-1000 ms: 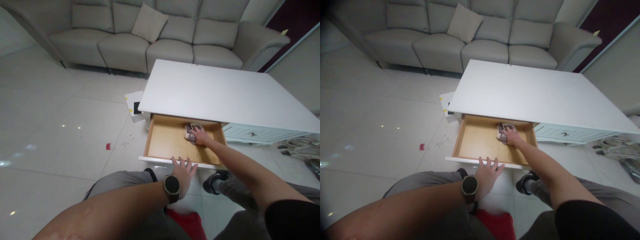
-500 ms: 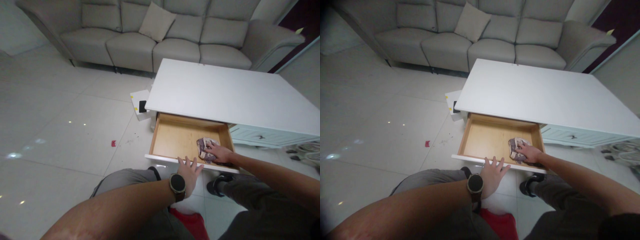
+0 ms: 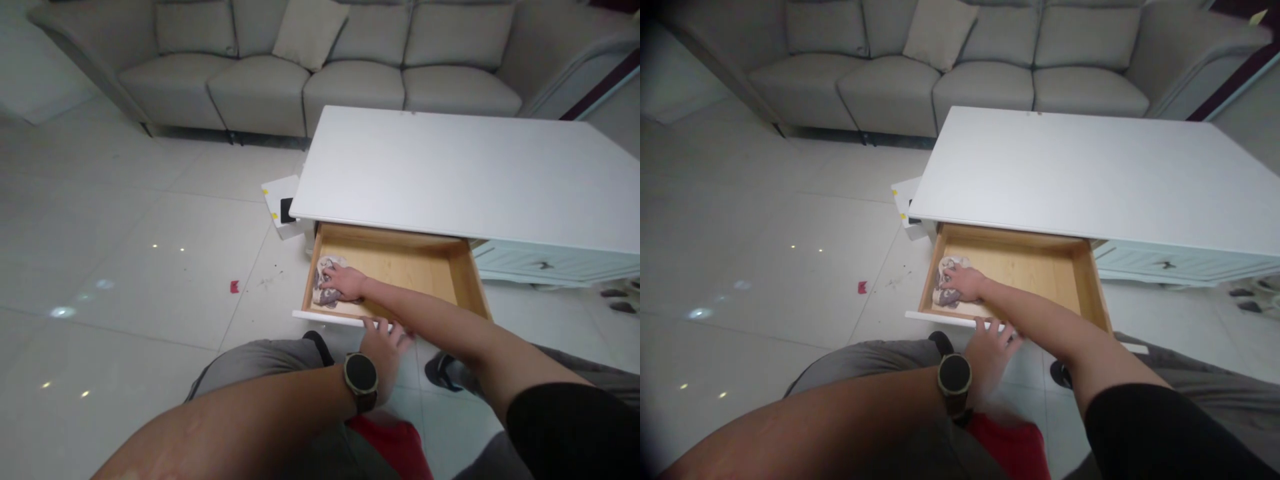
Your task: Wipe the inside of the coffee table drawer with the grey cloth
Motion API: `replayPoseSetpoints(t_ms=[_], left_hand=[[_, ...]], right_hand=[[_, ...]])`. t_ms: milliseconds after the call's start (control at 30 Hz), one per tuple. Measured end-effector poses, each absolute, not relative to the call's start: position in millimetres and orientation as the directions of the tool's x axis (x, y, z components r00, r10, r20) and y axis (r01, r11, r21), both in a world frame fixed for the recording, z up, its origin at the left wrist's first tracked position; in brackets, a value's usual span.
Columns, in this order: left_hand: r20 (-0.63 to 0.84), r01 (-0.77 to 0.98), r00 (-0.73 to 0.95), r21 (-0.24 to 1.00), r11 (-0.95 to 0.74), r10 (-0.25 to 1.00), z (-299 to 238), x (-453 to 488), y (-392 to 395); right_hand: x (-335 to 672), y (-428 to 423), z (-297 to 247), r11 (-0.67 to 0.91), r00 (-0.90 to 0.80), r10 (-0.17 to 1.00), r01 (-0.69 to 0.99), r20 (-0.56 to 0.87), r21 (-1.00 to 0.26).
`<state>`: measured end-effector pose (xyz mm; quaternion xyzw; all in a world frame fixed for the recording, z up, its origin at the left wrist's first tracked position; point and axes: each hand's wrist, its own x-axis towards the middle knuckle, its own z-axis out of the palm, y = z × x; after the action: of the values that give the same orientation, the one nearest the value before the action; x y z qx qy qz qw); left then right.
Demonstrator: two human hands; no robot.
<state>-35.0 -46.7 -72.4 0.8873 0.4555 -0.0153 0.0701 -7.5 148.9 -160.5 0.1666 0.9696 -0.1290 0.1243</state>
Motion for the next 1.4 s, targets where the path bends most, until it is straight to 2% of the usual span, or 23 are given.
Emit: replayPoseSetpoints(t_ms=[67, 233, 367, 467, 633, 767, 933, 1200, 1400], left_hand=[[-0.079, 0.803, 0.594, 0.112, -0.585, 0.8, -74, -36, -47], [-0.079, 0.807, 0.591, 0.082, -0.585, 0.803, -77, -34, -49], [-0.086, 0.809, 0.588, 0.055, -0.585, 0.805, -74, -34, -49], [-0.089, 0.803, 0.597, 0.071, -0.592, 0.798, -72, -37, -47], [-0.06, 0.788, 0.612, 0.123, -0.603, 0.789, -73, -40, -45], [-0.052, 0.793, 0.607, 0.114, -0.599, 0.793, -77, -40, -47], [-0.069, 0.784, 0.619, 0.11, -0.611, 0.782, -77, -40, -46], [-0.11, 0.805, 0.594, 0.09, -0.587, 0.797, -76, -35, -45], [-0.074, 0.808, 0.589, 0.047, -0.587, 0.805, -76, -33, -50]], right_hand=[[-15, 165, -161, 0.9, -0.906, 0.322, 0.383, -0.273, -0.209], [5, 209, -158, 0.746, -0.756, 0.597, 0.646, -0.27, -0.162], [40, 214, -160, 0.751, -0.761, 0.599, 0.642, -0.25, -0.152], [93, 208, -163, 0.712, -0.713, 0.647, 0.692, -0.269, -0.123], [221, 196, -165, 0.569, -0.525, 0.763, 0.823, -0.377, 0.005], [279, 175, -167, 0.411, -0.351, 0.862, 0.906, -0.366, 0.097], [270, 141, -168, 0.444, -0.379, 0.838, 0.892, -0.392, 0.087], [249, 115, -156, 0.647, -0.583, 0.668, 0.762, -0.462, -0.027], [175, 122, -155, 0.709, -0.684, 0.615, 0.698, -0.393, -0.106]])
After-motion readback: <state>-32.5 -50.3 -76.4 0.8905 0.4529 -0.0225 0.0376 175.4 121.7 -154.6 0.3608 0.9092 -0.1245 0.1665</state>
